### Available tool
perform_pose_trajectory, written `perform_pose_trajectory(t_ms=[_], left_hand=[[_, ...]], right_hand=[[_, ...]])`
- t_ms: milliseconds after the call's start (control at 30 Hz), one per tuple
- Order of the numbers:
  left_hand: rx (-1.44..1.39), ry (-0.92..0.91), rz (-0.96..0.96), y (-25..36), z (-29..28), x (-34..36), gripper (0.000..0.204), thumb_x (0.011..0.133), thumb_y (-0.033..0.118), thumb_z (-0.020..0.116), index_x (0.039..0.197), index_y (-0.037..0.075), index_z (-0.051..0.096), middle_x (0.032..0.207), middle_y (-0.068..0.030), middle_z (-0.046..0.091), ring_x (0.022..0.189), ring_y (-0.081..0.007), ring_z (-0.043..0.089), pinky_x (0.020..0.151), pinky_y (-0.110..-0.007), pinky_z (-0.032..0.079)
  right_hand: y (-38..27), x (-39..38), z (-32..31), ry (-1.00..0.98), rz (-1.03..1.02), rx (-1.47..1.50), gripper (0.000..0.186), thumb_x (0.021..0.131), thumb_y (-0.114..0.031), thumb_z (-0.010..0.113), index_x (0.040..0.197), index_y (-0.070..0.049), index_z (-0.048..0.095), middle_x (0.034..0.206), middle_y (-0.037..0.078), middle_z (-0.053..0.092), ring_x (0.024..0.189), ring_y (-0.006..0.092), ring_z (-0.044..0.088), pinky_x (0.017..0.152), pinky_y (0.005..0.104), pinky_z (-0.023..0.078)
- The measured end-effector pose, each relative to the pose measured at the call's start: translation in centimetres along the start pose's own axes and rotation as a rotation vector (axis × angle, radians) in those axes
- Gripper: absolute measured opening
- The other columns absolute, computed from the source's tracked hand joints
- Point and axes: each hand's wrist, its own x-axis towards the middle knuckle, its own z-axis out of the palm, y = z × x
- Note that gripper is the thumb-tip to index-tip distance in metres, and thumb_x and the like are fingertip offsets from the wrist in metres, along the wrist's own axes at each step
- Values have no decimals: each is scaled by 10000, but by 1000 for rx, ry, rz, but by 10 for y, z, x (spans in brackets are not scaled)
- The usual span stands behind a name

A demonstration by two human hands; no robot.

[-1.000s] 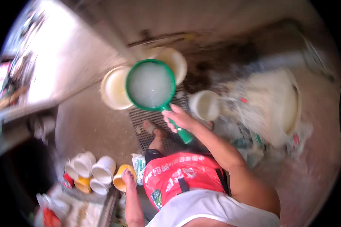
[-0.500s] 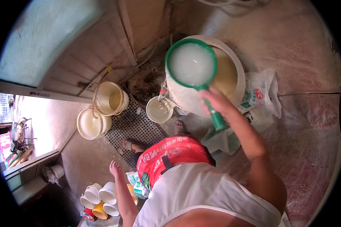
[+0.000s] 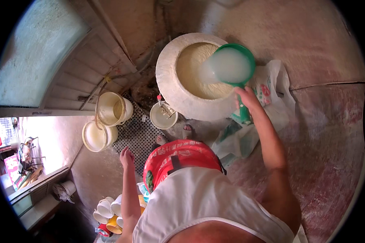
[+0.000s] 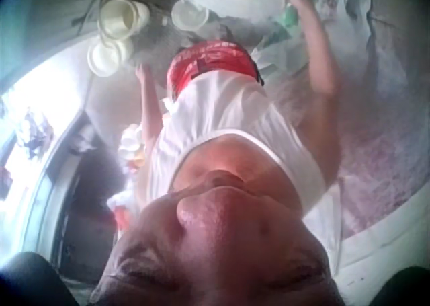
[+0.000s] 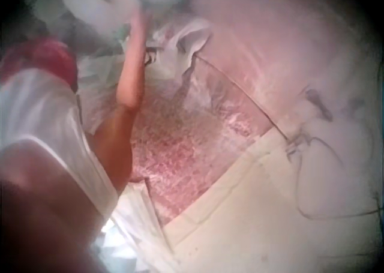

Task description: The person pours water from buckets into a large dough mixer, then adds flour from a large white bag, and scrapes the sides of the mixer using a scraper tool.

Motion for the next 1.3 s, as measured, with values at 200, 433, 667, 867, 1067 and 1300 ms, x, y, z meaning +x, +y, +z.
perform_pose_trajectory(t_ms=[200,433,667,867,1067,1300], left_hand=[[154,-376,45,54,106,-60,294,888,133,558,1141,-17,565,682,14,502,523,-59,431,460,-210,348],[253,-683,225,134,226,-117,292,914,146,526,1159,-11,549,748,13,520,594,-57,454,520,-189,351],[188,-755,529,206,346,-133,258,934,135,525,1146,-5,565,784,11,518,633,-59,466,535,-198,357],[160,-783,705,252,463,-148,256,929,145,553,1130,-9,583,786,10,536,659,-70,491,558,-213,375],[326,-768,1077,308,618,-148,296,886,162,600,1128,-8,610,772,14,564,647,-75,483,578,-233,396],[479,-577,1419,355,786,-160,321,856,203,656,1125,28,631,925,-21,647,812,-102,588,711,-245,471]], right_hand=[[8,-7,-2,95,33,66,171,913,-211,559,860,-69,480,660,22,485,473,147,509,400,313,439],[15,2,-8,115,31,97,176,902,-196,575,884,-67,457,690,34,491,504,153,509,412,324,444],[5,10,-23,61,-17,-30,190,905,-194,551,909,-43,436,699,50,499,478,159,524,397,327,450],[11,32,-52,-23,-72,-59,165,919,-160,503,952,-22,419,669,66,494,441,171,523,376,334,440],[20,54,-81,12,-205,-341,263,910,-186,510,1057,12,419,684,97,545,431,189,554,390,346,451],[-9,44,-91,-229,-29,-53,247,925,-177,494,1057,2,388,659,68,496,422,166,518,367,334,434]])
